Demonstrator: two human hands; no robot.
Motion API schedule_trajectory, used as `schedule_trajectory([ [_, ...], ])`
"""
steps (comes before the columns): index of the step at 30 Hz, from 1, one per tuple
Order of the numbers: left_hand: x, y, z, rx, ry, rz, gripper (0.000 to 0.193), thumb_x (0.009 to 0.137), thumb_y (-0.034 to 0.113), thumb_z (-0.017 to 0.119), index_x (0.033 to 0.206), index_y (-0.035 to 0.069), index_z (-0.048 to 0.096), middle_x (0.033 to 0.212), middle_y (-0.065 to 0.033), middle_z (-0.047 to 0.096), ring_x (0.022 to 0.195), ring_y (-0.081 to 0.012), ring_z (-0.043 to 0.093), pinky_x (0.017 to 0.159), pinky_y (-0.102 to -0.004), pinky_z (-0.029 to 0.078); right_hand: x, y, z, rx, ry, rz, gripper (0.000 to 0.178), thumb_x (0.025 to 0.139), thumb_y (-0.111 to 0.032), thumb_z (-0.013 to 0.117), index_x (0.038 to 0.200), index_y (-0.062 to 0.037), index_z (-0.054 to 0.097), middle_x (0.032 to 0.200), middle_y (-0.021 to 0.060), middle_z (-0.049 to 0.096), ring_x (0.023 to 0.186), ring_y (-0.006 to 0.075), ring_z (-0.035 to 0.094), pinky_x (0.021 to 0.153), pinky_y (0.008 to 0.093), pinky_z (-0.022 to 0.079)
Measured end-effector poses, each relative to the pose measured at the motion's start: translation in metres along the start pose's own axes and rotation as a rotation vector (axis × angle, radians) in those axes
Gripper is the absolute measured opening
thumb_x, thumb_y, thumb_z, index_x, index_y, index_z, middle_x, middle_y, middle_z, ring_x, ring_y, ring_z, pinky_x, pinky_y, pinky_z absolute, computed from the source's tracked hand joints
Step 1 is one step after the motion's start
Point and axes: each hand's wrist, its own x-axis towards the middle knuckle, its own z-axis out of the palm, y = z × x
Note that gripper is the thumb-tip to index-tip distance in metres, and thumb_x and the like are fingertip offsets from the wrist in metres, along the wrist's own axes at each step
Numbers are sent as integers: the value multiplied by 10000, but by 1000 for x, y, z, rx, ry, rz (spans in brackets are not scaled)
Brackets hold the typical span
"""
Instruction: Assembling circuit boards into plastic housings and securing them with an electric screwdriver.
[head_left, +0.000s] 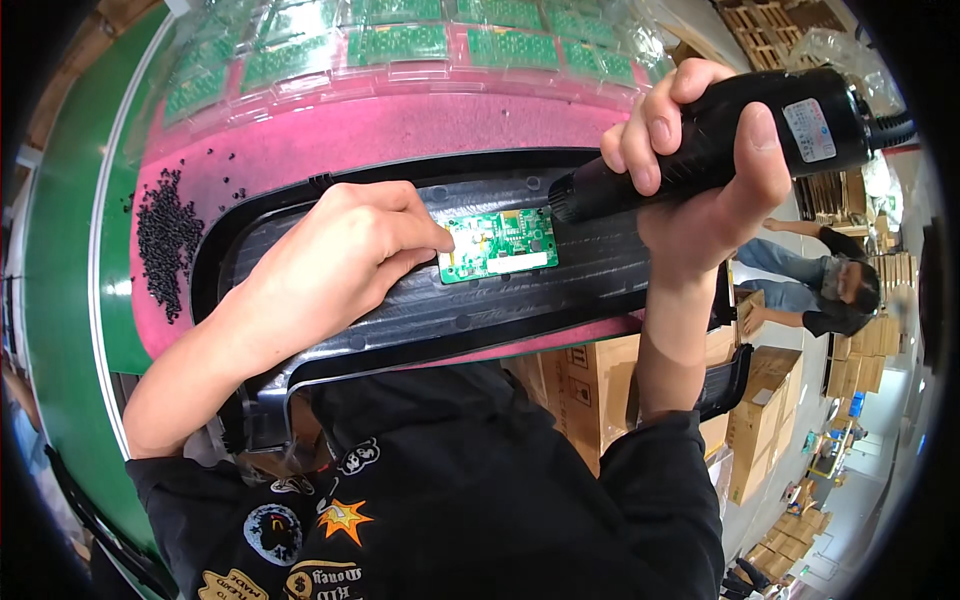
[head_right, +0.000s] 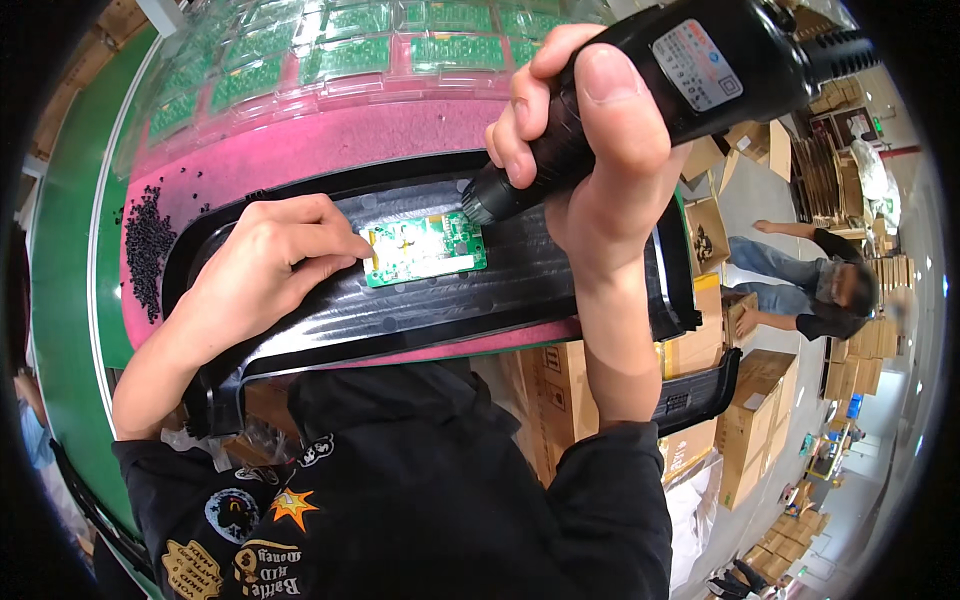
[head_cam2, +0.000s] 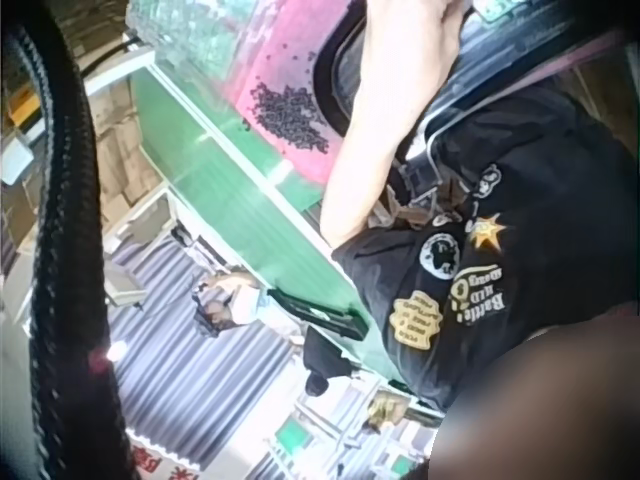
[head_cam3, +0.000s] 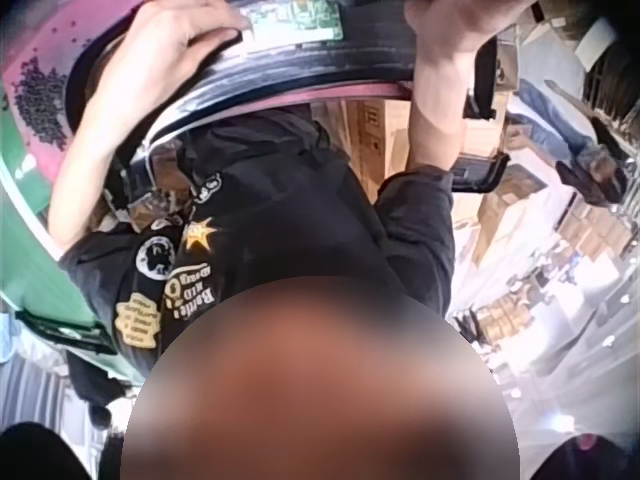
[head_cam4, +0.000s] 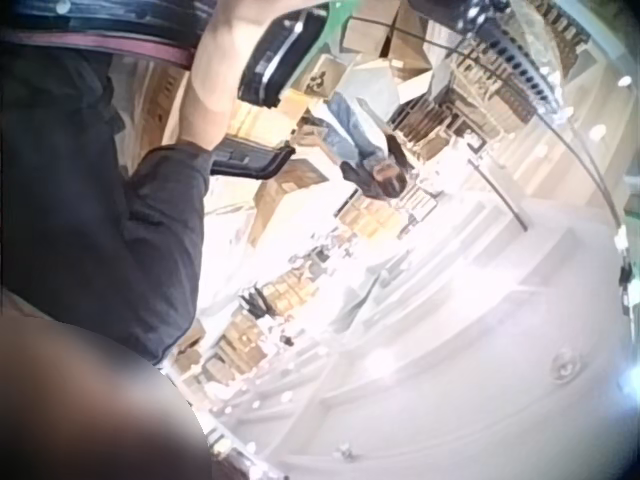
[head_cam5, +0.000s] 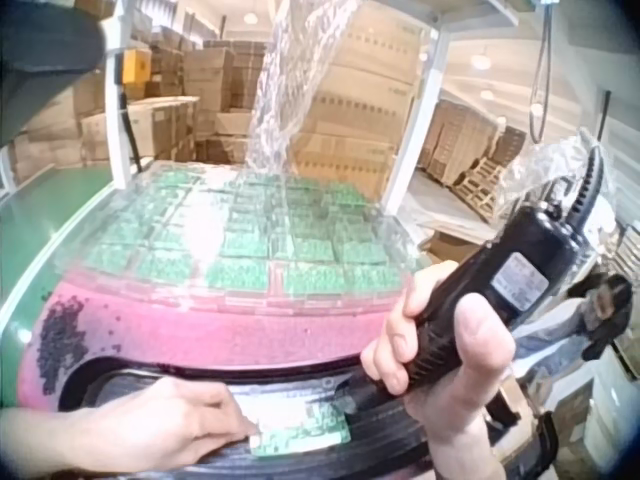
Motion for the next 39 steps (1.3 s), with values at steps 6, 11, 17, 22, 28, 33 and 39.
schedule_trajectory([
  [6, 1, -1, 2, 34, -44, 5, 171, 729, -55, 687, 895, -14, 695, 823, -124, 645, 758, -280, 659, 681, -345, 534, 7, -1, -2, 33, -161, 57, 449, 873, -470, 495, 957, -30, 526, 689, 36, 480, 472, 110, 403, 519, 283, 353],
  [11, 2, -1, 1, 32, -70, -11, 169, 729, -63, 677, 891, -19, 696, 834, -132, 651, 757, -286, 658, 679, -346, 533, 11, 4, 5, 40, -184, 65, 429, 885, -450, 480, 961, -30, 521, 691, 37, 485, 473, 104, 400, 514, 277, 338],
  [17, 1, -4, 1, 29, -44, 18, 151, 752, -37, 681, 900, -18, 697, 832, -128, 659, 754, -285, 658, 682, -343, 532, -3, -3, 10, -10, -77, 24, 489, 850, -486, 509, 1001, -22, 524, 694, 23, 483, 504, 109, 424, 533, 295, 350],
  [22, 3, 0, -8, -54, -18, -72, 141, 757, -25, 690, 897, -18, 695, 824, -116, 681, 746, -243, 670, 673, -309, 530, -13, -16, 30, 229, -217, -135, 506, 782, -528, 624, 980, -81, 493, 709, -12, 488, 494, 93, 467, 544, 294, 399],
  [28, 4, 6, -8, -175, -35, -161, 137, 751, -29, 689, 888, -21, 689, 801, -95, 678, 703, -173, 660, 641, -267, 523, -13, -4, 46, 314, -321, -392, 536, 742, -501, 696, 984, -84, 463, 716, -1, 516, 460, 80, 473, 478, 252, 408],
  [33, 3, 9, -11, -203, -50, -214, 148, 739, -41, 666, 886, -31, 682, 767, -85, 661, 689, -144, 646, 631, -256, 516, -10, -11, 48, 174, -413, -295, 547, 725, -499, 721, 980, -91, 460, 716, 4, 529, 435, 79, 453, 459, 251, 408],
  [39, 2, 7, -12, -217, -39, -238, 162, 735, -39, 665, 897, -35, 683, 763, -86, 661, 683, -145, 646, 634, -262, 519, -8, -15, 46, 71, -532, -278, 560, 732, -510, 738, 991, -92, 469, 712, 2, 541, 429, 84, 447, 455, 268, 411],
])
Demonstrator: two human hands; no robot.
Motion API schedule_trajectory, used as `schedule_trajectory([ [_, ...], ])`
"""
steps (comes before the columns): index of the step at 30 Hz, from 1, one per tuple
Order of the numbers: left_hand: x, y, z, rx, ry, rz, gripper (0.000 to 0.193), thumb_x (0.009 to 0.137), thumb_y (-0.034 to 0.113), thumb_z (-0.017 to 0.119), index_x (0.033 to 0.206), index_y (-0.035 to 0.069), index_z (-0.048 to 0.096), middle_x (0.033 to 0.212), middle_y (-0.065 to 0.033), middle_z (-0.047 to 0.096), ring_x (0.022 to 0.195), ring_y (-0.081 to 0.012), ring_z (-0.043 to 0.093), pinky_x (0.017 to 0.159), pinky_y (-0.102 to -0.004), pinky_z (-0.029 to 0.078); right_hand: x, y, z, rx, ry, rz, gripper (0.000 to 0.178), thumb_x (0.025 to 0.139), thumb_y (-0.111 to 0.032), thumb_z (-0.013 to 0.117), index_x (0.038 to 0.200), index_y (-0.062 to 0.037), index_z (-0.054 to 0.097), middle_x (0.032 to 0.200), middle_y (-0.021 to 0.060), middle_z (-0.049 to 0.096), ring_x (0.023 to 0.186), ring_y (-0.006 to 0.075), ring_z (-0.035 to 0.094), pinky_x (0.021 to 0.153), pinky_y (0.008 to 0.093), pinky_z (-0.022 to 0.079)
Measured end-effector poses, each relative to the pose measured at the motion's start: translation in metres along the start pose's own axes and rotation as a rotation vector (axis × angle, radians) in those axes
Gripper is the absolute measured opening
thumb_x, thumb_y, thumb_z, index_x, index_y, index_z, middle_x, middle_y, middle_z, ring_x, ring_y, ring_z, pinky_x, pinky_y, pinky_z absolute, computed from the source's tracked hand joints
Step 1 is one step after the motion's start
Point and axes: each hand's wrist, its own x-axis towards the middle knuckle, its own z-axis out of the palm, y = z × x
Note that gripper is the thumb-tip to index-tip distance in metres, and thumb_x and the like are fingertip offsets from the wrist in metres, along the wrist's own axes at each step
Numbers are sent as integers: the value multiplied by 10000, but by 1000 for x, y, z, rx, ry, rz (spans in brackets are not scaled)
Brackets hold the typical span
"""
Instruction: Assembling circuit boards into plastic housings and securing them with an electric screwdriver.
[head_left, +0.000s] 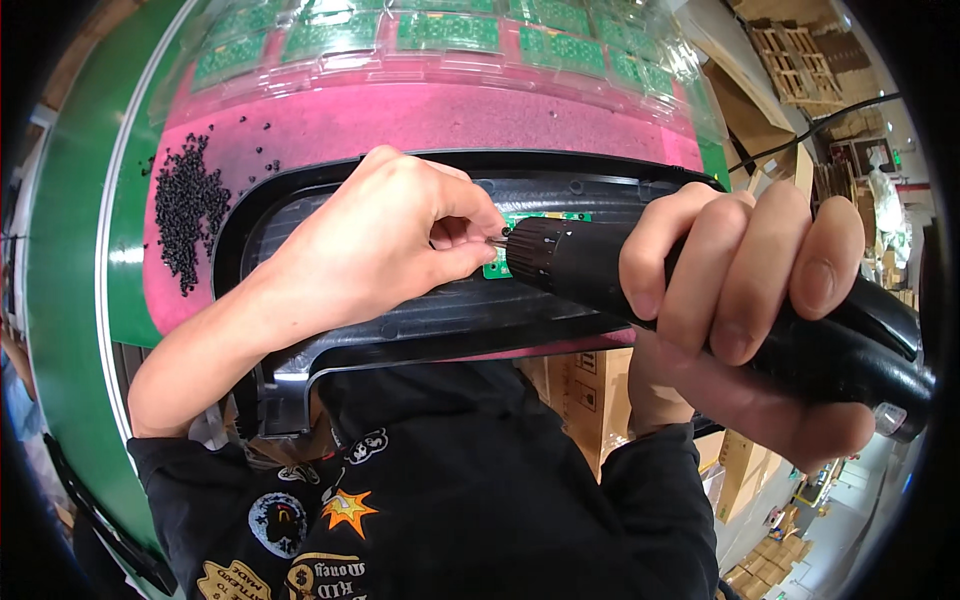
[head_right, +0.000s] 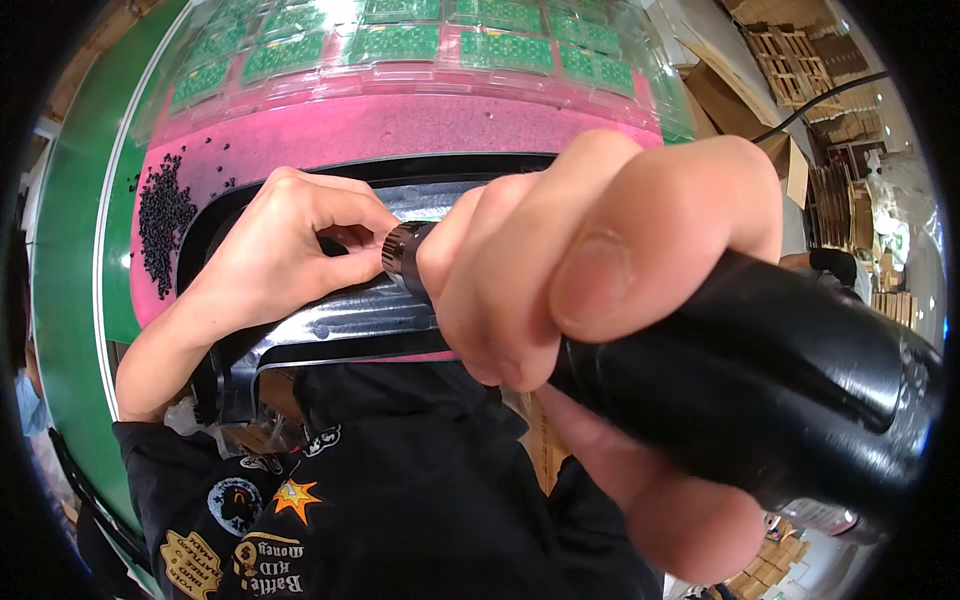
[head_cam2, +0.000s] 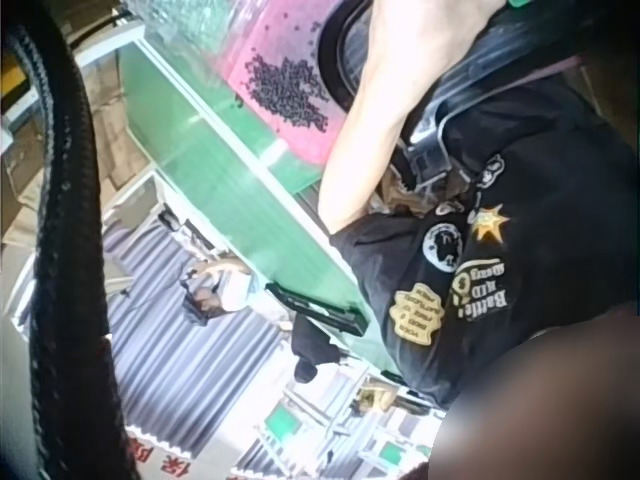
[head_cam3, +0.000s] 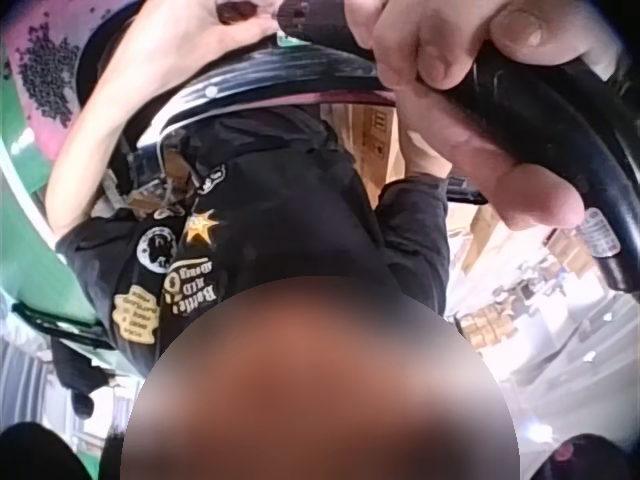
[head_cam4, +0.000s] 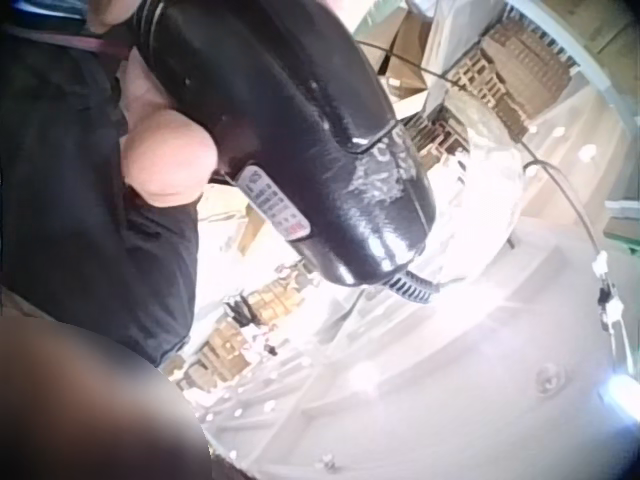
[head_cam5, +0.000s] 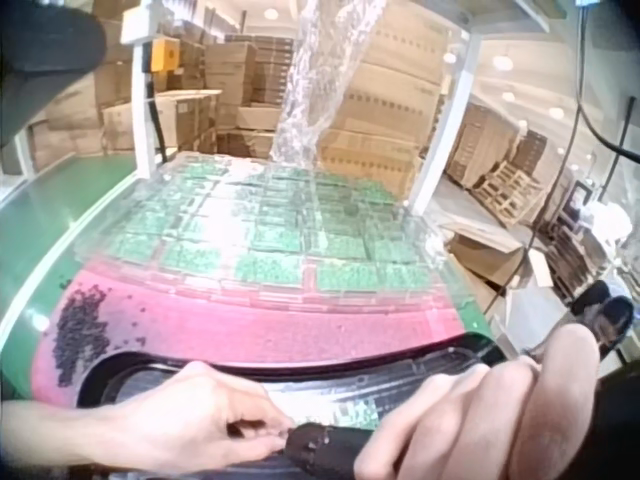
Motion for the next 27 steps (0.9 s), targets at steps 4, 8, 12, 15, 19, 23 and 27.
schedule_trajectory([
  [4, 1, -1, 1, 8, 11, 8, 155, 743, -38, 661, 896, -36, 683, 762, -89, 662, 685, -150, 649, 645, -264, 524, 0, -1, -1, 0, 53, 41, 558, 746, -524, 708, 995, -83, 473, 709, 6, 533, 439, 89, 448, 465, 272, 408],
  [8, -1, -1, 1, 26, 30, 22, 150, 749, -37, 667, 899, -41, 679, 775, -97, 665, 690, -158, 652, 663, -267, 528, -2, 3, -2, 19, 116, 91, 561, 764, -543, 669, 1001, -72, 479, 705, 12, 523, 451, 95, 450, 478, 277, 403],
  [12, 2, -7, 3, 91, 38, 88, 156, 747, -41, 683, 902, -42, 667, 788, -110, 662, 697, -188, 660, 664, -285, 530, -3, 6, -2, 27, 191, 135, 568, 782, -562, 629, 1007, -61, 484, 702, 17, 512, 464, 101, 451, 492, 282, 399],
  [15, 1, -15, 2, 237, 75, 255, 154, 741, -49, 682, 893, -34, 654, 783, -126, 648, 698, -238, 664, 648, -312, 527, -4, 11, -2, 41, 241, 168, 578, 796, -576, 599, 1012, -52, 489, 699, 22, 504, 473, 106, 452, 502, 286, 396],
  [19, -1, -15, 0, 289, 49, 265, 158, 732, -55, 674, 885, -29, 643, 782, -139, 634, 709, -285, 656, 643, -340, 519, -2, 19, 0, 68, 302, 206, 594, 814, -595, 559, 1018, -41, 494, 695, 27, 494, 486, 112, 454, 515, 290, 391],
  [23, -2, -18, 0, 287, 60, 267, 166, 729, -54, 668, 890, -30, 636, 799, -143, 630, 728, -302, 643, 659, -362, 510, 0, 26, 1, 89, 362, 251, 616, 832, -614, 520, 1024, -30, 500, 691, 33, 483, 498, 118, 455, 529, 295, 387],
  [27, -2, -16, -2, 322, 51, 268, 166, 739, -41, 662, 901, -27, 628, 811, -147, 631, 772, -324, 637, 701, -377, 505, 1, 32, 1, 84, 361, 242, 591, 841, -587, 504, 1015, -22, 495, 676, 38, 477, 475, 122, 438, 514, 298, 373],
])
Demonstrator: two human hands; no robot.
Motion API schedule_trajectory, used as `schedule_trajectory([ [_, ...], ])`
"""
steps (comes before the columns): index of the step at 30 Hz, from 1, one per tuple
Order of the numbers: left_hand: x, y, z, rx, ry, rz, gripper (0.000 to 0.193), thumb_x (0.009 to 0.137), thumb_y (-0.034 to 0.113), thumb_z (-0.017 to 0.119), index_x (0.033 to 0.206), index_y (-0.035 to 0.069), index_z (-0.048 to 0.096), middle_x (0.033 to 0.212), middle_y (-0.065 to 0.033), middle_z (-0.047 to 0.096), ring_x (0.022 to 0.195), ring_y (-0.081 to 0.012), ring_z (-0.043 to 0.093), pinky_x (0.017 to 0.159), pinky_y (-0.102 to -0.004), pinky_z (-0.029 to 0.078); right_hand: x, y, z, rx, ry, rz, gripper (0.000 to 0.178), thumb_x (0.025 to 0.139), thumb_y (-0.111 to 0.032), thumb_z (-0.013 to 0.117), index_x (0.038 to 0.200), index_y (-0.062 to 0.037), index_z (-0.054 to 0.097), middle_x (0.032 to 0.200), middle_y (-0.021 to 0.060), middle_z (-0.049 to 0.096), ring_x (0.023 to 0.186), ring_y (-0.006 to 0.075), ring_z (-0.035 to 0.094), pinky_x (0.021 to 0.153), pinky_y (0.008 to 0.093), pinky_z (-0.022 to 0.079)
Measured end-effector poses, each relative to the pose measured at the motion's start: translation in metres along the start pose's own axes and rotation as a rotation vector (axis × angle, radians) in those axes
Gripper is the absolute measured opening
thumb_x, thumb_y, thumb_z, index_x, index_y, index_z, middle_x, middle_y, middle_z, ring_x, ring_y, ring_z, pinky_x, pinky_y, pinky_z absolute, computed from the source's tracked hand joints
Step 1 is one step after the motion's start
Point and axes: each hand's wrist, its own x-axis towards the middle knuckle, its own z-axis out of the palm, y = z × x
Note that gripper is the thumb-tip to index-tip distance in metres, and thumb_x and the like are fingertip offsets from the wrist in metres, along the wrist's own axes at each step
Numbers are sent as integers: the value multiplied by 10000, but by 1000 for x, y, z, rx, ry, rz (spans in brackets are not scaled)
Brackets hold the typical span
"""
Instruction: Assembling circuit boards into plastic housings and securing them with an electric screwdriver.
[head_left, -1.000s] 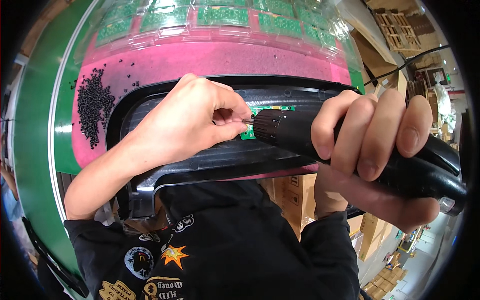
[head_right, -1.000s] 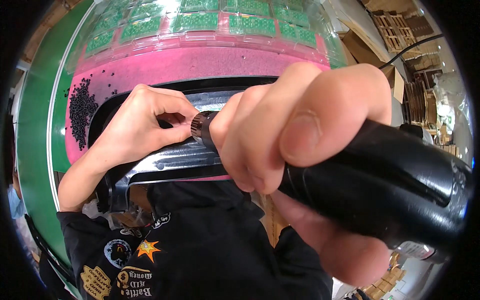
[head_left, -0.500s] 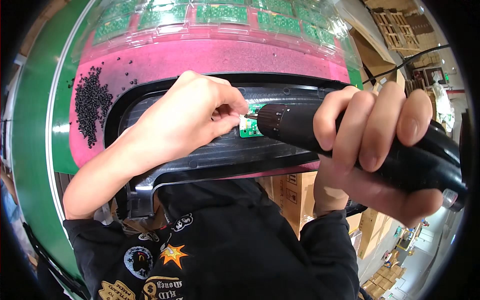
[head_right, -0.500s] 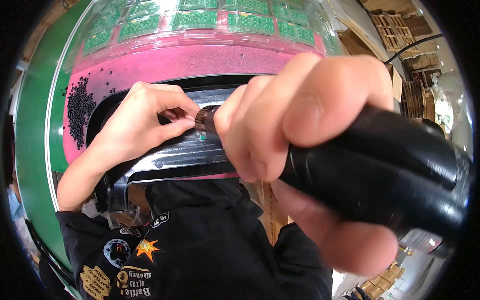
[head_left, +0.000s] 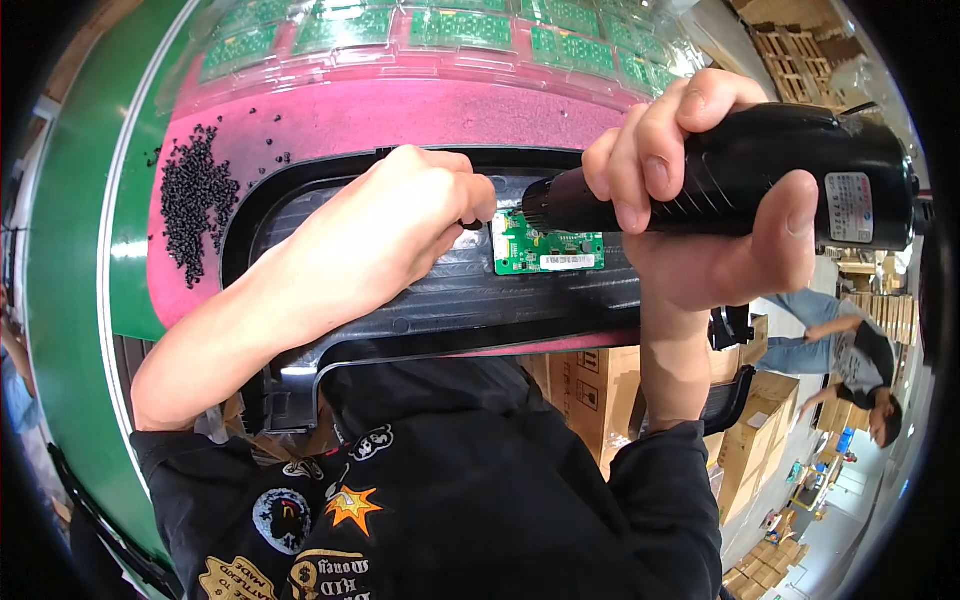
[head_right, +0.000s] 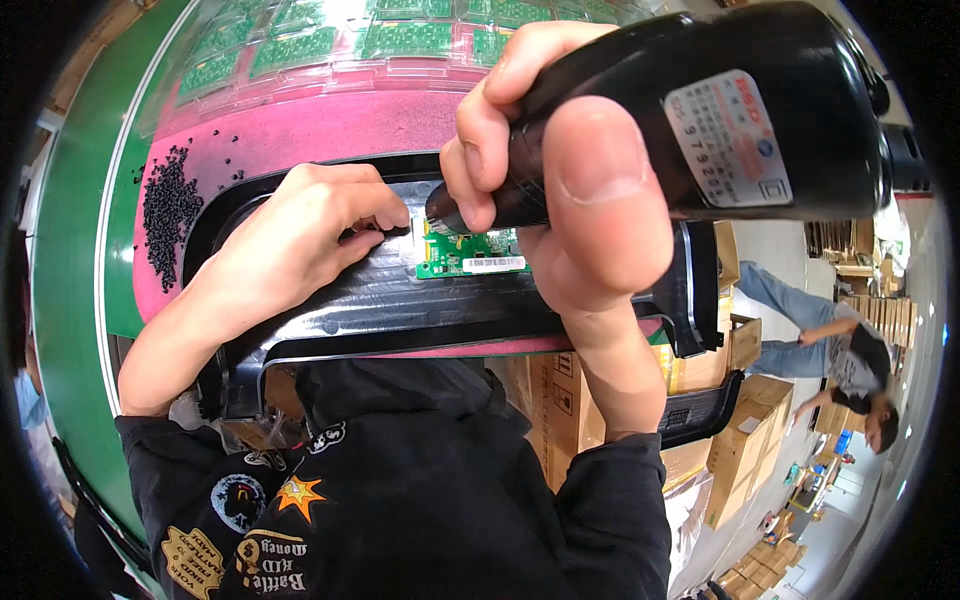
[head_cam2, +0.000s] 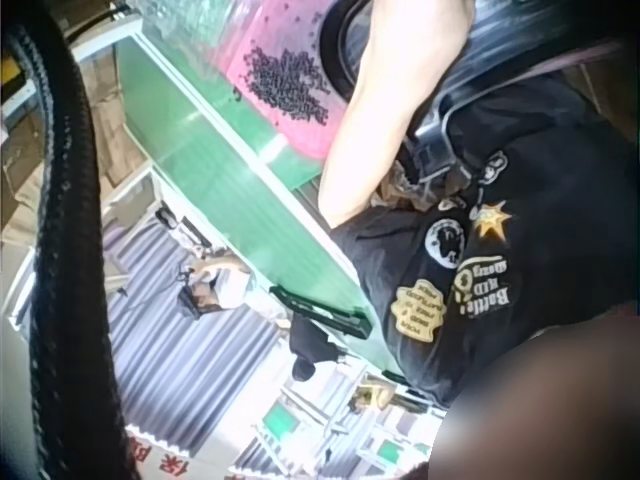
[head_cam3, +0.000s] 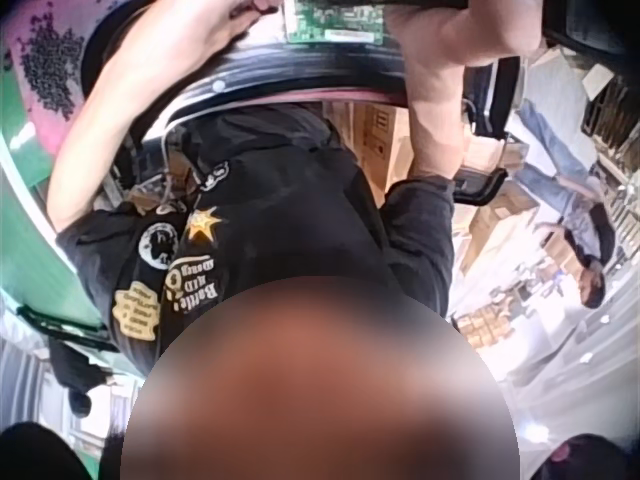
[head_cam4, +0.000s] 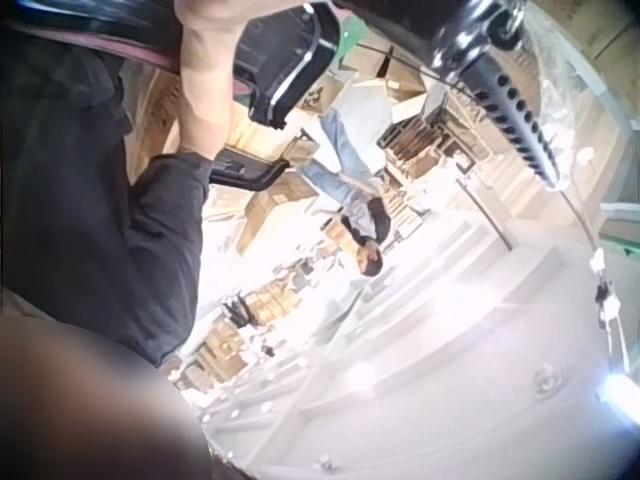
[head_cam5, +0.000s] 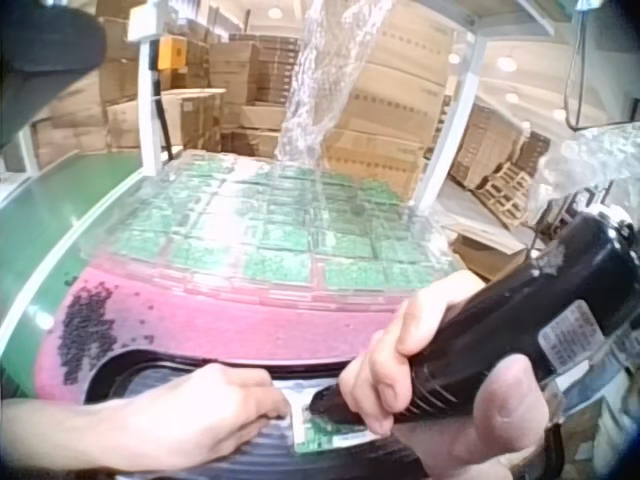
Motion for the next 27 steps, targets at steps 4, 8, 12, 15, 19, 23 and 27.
schedule_trajectory([
  [4, -1, -3, 1, 5, 10, 1, 158, 749, -28, 659, 903, -22, 625, 817, -146, 633, 806, -328, 633, 728, -376, 503, 5, 5, 3, -24, -27, 2, 590, 846, -590, 486, 1003, -21, 491, 673, 39, 482, 478, 122, 441, 528, 293, 376],
  [8, 1, -3, 0, -69, 23, -20, 146, 766, -20, 649, 909, -18, 620, 826, -142, 639, 817, -317, 636, 739, -375, 504, 14, 4, 7, -43, -73, 48, 585, 855, -587, 474, 1009, -24, 495, 675, 44, 495, 487, 123, 446, 542, 295, 381],
  [12, 1, -5, -1, -93, 23, -38, 142, 776, -29, 637, 916, -22, 616, 827, -141, 644, 805, -316, 644, 732, -378, 509, 17, 7, 7, -61, -99, 62, 584, 858, -584, 471, 1015, -22, 498, 673, 44, 496, 489, 121, 447, 543, 297, 381],
  [15, 1, -5, -2, -100, 16, -77, 146, 774, -36, 636, 919, -28, 614, 823, -149, 647, 802, -317, 649, 733, -379, 512, 16, 7, 7, -37, -61, 93, 577, 859, -581, 470, 1009, -24, 497, 671, 44, 495, 486, 116, 446, 535, 294, 377],
  [19, 0, -4, -5, -97, 2, -112, 152, 773, -38, 636, 924, -36, 614, 830, -161, 653, 820, -314, 655, 746, -377, 514, 14, -1, 23, -153, -56, 126, 563, 854, -572, 482, 995, -28, 492, 663, 42, 481, 478, 108, 431, 522, 285, 367],
  [23, 3, -4, -4, -112, -17, -128, 168, 773, -48, 629, 940, -42, 616, 838, -175, 659, 830, -323, 657, 748, -375, 517, 13, -3, 28, -286, -39, 152, 548, 850, -563, 494, 981, -31, 488, 656, 40, 468, 470, 99, 416, 508, 276, 356],
  [27, 3, 0, -4, -129, -5, -114, 232, 767, -59, 623, 998, -39, 618, 855, -183, 662, 807, -323, 658, 724, -366, 523, 14, 11, 12, -105, -93, 85, 532, 861, -532, 500, 994, -17, 491, 654, 42, 474, 473, 113, 422, 512, 281, 359],
])
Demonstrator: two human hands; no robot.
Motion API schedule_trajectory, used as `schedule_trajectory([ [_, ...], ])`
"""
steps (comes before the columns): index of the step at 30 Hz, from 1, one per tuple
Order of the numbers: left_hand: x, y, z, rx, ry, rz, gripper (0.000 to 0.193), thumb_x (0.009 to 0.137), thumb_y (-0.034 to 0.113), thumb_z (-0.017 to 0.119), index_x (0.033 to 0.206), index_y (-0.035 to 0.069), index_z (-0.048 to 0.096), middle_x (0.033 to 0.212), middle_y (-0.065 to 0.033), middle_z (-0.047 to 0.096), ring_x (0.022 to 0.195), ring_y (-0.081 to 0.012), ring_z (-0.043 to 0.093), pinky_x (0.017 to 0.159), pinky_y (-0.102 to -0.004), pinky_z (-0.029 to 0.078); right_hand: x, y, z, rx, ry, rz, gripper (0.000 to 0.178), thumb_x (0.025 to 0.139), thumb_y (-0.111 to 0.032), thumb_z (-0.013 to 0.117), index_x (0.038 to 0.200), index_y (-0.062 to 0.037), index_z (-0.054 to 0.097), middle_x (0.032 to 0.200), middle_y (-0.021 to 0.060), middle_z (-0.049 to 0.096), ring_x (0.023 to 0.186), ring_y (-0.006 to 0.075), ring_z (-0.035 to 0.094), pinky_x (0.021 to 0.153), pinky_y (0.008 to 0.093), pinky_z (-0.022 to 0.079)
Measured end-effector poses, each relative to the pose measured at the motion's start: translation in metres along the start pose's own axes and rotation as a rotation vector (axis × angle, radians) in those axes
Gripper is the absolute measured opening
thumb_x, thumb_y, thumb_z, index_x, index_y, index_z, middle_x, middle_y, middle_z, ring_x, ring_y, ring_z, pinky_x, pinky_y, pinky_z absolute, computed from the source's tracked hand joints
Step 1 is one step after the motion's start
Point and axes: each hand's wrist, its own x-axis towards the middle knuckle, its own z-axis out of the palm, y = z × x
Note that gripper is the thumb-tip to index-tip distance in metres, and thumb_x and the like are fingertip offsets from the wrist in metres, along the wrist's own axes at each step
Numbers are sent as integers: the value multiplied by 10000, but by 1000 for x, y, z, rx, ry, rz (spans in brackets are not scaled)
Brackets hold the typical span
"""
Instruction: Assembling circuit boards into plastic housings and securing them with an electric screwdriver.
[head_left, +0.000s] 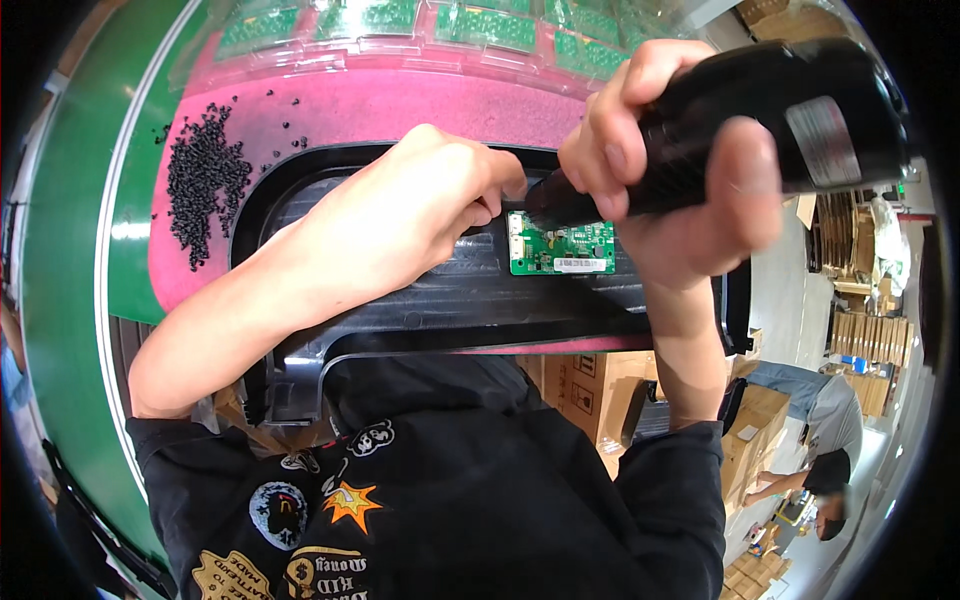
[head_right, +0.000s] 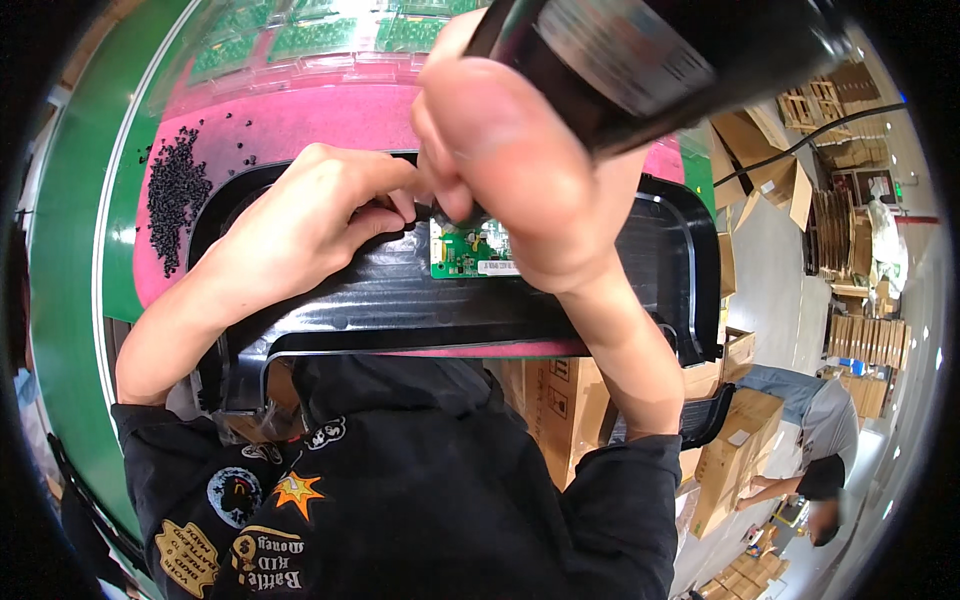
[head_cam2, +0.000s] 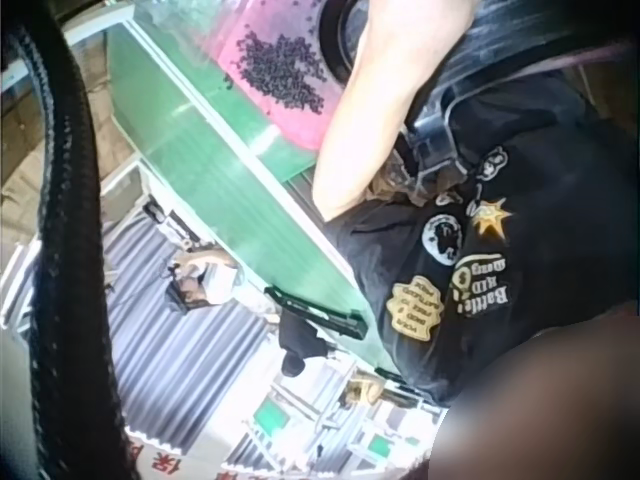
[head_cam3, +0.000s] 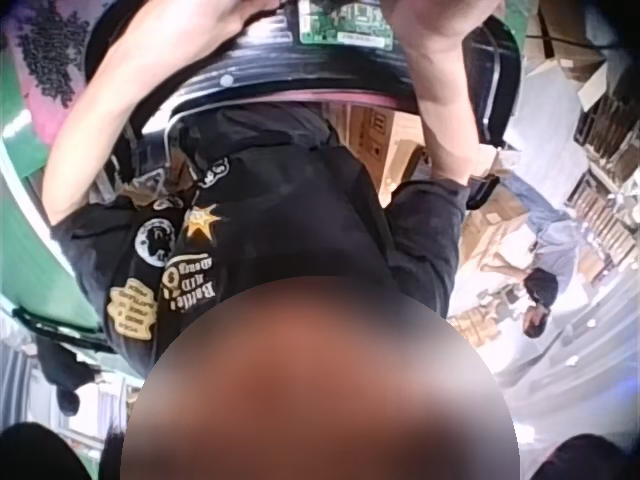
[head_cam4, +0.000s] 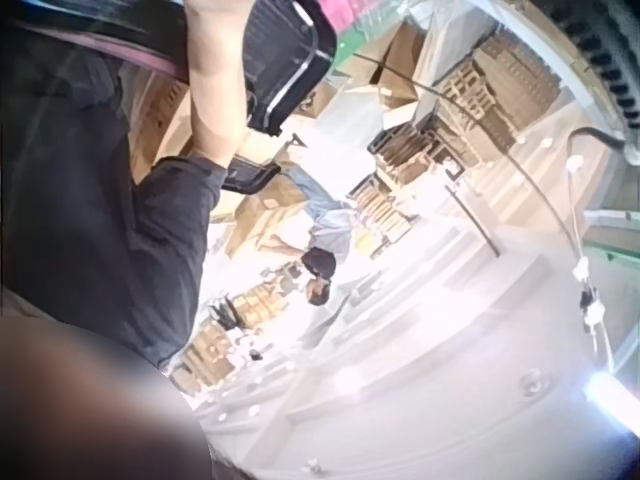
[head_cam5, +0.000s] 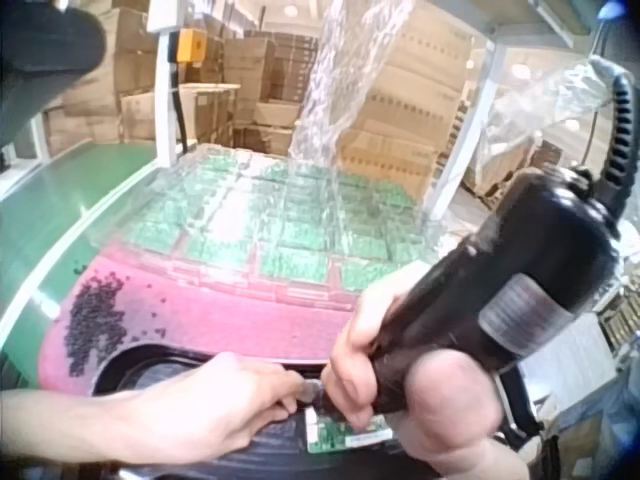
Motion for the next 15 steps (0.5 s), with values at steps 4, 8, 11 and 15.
schedule_trajectory([
  [4, -2, -4, 3, -35, 53, 15, 299, 763, -78, 618, 1057, -27, 616, 864, -175, 670, 801, -296, 670, 718, -348, 532, -7, -7, -4, -115, 15, -18, 537, 840, -534, 533, 1013, -27, 497, 664, 34, 483, 486, 121, 434, 543, 294, 378],
  [8, 0, 0, 3, -148, 94, 103, 391, 733, -114, 627, 1107, 1, 617, 884, -152, 675, 809, -239, 680, 751, -325, 544, -18, -23, -2, 151, -5, -180, 587, 797, -593, 594, 1015, -55, 504, 719, 1, 488, 507, 105, 469, 556, 290, 404],
  [11, 2, 10, 0, -231, 88, 83, 473, 704, -122, 651, 1153, 24, 612, 902, -135, 673, 807, -205, 674, 771, -308, 543, -21, -39, 17, 119, 96, -341, 537, 768, -561, 642, 972, -86, 501, 710, -24, 473, 478, 80, 464, 527, 276, 400],
  [15, 1, 18, -1, -334, 102, 25, 569, 681, -117, 678, 1217, 52, 594, 912, -121, 671, 807, -185, 659, 776, -291, 539, -23, -53, 8, 84, 0, -265, 552, 744, -552, 673, 980, -84, 499, 705, -26, 474, 473, 76, 462, 523, 271, 402],
])
